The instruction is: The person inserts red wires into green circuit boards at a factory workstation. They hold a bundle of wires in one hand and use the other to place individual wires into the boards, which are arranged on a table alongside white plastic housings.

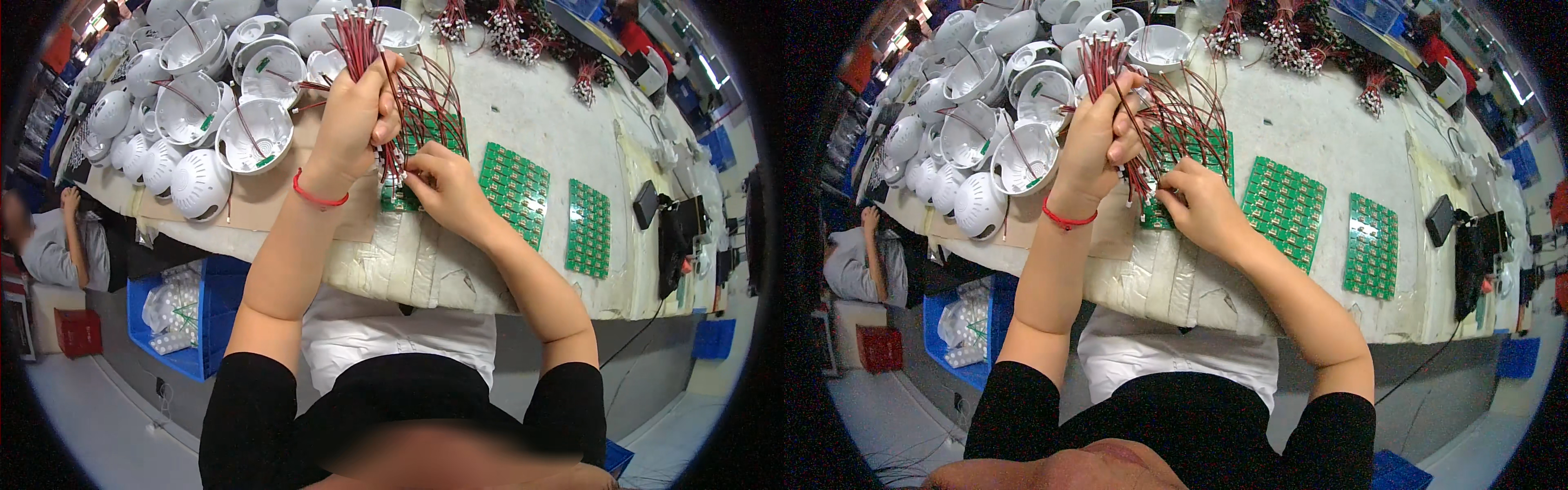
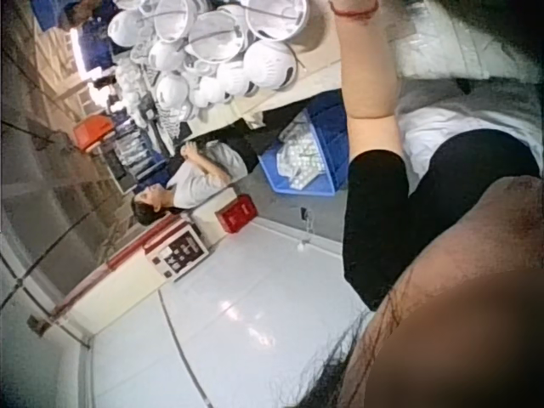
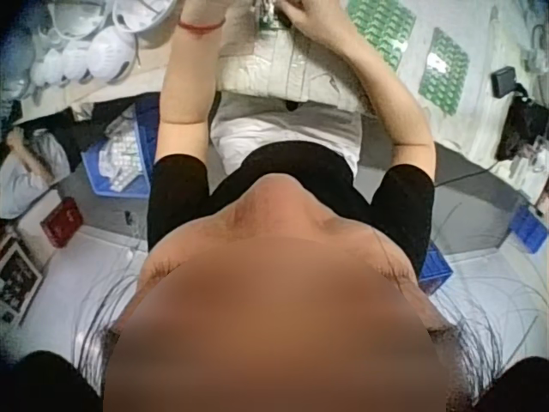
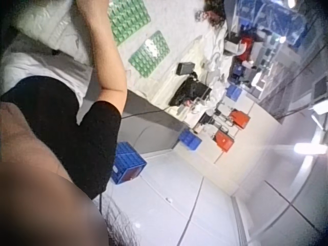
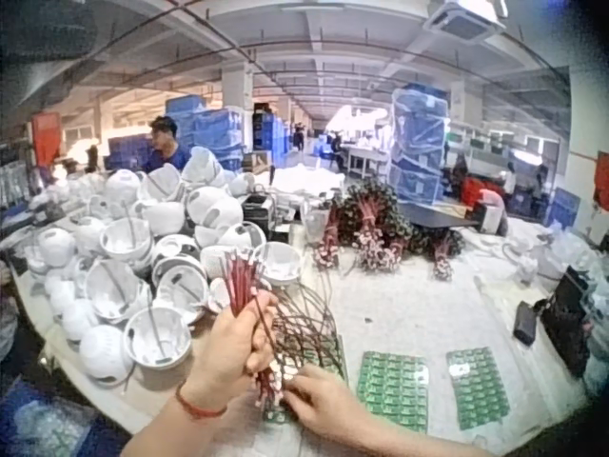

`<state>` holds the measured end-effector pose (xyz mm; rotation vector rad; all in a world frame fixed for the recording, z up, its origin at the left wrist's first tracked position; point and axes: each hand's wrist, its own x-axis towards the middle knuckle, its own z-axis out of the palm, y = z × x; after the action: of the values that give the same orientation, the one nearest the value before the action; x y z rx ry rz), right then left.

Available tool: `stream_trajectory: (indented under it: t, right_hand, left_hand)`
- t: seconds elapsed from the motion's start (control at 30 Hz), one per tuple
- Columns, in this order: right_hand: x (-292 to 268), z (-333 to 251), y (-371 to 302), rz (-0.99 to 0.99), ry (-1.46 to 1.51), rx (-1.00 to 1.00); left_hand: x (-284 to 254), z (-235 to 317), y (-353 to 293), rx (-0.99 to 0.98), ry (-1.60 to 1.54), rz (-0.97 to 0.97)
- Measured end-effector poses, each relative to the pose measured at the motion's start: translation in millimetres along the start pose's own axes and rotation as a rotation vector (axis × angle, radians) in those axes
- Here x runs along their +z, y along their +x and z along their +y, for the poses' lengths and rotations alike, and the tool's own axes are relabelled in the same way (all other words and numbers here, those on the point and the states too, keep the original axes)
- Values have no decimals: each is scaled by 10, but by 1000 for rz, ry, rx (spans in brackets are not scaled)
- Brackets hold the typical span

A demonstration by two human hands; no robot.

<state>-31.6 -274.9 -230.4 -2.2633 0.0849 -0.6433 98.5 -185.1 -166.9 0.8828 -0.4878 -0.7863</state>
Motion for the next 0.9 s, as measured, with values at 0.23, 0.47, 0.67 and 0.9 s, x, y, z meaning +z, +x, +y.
stream_trajectory:
  t: [0.23,0.47,0.67,0.9]
  right_hand:
    - [30,-33,8,-58,7,105]
    - [64,-1,-42,-41,-34,11]
    - [93,22,-23,-121,-140,-95]
    - [85,113,-32,-110,-161,-104]
  left_hand:
    - [-63,28,19,82,-7,-17]
    - [-36,30,22,92,16,41]
    - [-119,1,42,112,-34,-7]
    - [5,-35,55,157,-74,-11]
